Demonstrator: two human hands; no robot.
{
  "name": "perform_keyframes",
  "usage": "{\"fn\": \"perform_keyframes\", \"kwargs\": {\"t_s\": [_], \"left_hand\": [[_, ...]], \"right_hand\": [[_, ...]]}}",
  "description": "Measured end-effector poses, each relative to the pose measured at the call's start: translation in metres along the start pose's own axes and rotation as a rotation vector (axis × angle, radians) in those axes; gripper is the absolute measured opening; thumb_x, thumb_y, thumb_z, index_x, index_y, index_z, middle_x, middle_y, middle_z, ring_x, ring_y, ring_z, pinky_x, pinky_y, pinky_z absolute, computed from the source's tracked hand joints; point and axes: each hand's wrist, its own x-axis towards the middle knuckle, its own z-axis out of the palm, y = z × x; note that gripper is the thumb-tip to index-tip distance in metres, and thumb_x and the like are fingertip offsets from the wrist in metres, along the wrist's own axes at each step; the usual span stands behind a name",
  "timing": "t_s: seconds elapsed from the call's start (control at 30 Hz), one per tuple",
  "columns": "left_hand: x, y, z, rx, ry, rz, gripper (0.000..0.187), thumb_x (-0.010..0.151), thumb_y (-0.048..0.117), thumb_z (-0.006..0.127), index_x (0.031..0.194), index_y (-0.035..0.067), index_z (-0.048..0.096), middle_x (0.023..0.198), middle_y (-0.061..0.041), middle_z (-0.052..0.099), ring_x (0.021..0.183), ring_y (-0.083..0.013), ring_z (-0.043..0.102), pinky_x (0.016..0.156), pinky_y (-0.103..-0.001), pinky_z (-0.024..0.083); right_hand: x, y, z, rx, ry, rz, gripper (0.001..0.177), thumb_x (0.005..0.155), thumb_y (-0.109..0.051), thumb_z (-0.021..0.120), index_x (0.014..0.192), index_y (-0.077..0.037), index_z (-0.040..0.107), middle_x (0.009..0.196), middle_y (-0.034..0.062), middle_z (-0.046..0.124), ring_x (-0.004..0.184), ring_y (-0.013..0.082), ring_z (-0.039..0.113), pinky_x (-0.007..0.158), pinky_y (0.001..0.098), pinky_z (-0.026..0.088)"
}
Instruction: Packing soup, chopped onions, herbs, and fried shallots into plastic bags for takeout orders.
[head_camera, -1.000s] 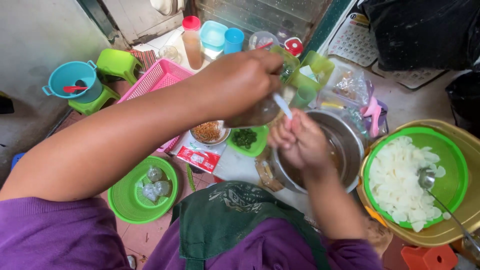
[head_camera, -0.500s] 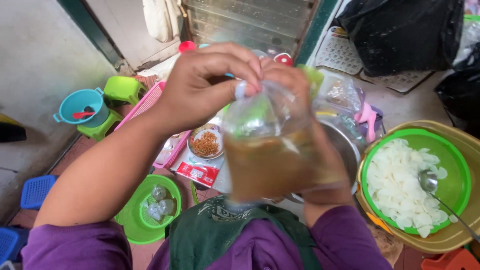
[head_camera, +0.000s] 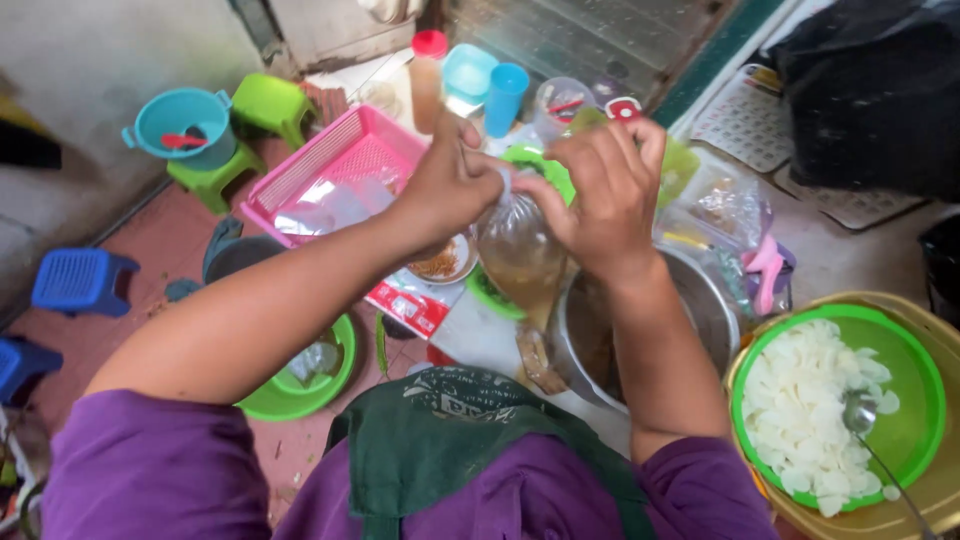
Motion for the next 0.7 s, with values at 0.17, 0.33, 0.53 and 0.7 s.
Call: {"fn": "perform_keyframes", "kwargs": {"t_s": [0.17, 0.33, 0.53, 0.7], "left_hand": [[-0.034, -0.07, 0.0, -0.127, 0.198, -0.092, 0.039, 0.091, -0.005, 0.056, 0.115, 0.007, 0.028, 0.102, -0.019, 0.066, 0.084, -0.0154, 0.064, 0.064, -0.028, 0.054], [-0.086, -0.118, 0.006, 0.042, 0.47, -0.114, 0.044, 0.087, -0.005, 0.059, 0.117, 0.007, 0.03, 0.102, -0.016, 0.061, 0.094, -0.02, 0.071, 0.07, -0.028, 0.058], [-0.119, -0.205, 0.008, 0.12, 0.565, -0.489, 0.041, 0.084, 0.001, 0.063, 0.113, 0.003, 0.035, 0.094, -0.014, 0.066, 0.081, -0.0224, 0.067, 0.065, -0.033, 0.055], [-0.144, -0.274, 0.012, 0.358, 0.548, -0.657, 0.039, 0.081, 0.012, 0.072, 0.106, 0.002, 0.044, 0.087, -0.017, 0.067, 0.079, -0.0292, 0.069, 0.07, -0.041, 0.055]], "right_hand": [[-0.039, -0.045, 0.037, 0.185, -0.042, 0.241, 0.014, 0.09, -0.013, 0.084, 0.094, -0.011, 0.071, 0.092, 0.0047, 0.066, 0.091, 0.0247, 0.065, 0.088, 0.0417, 0.04], [-0.094, -0.08, 0.087, 0.51, -0.254, 0.687, 0.019, 0.078, -0.01, 0.082, 0.095, -0.006, 0.075, 0.082, 0.0078, 0.068, 0.064, 0.0204, 0.064, 0.059, 0.0347, 0.05], [-0.189, -0.1, 0.157, 0.595, -0.281, 0.854, 0.014, 0.08, -0.009, 0.08, 0.092, -0.003, 0.076, 0.078, 0.0097, 0.069, 0.063, 0.0206, 0.067, 0.059, 0.0333, 0.053], [-0.235, -0.108, 0.185, 0.466, -0.368, 0.838, 0.007, 0.08, -0.01, 0.075, 0.082, -0.004, 0.072, 0.079, 0.0131, 0.067, 0.07, 0.0302, 0.068, 0.064, 0.041, 0.054]]}}
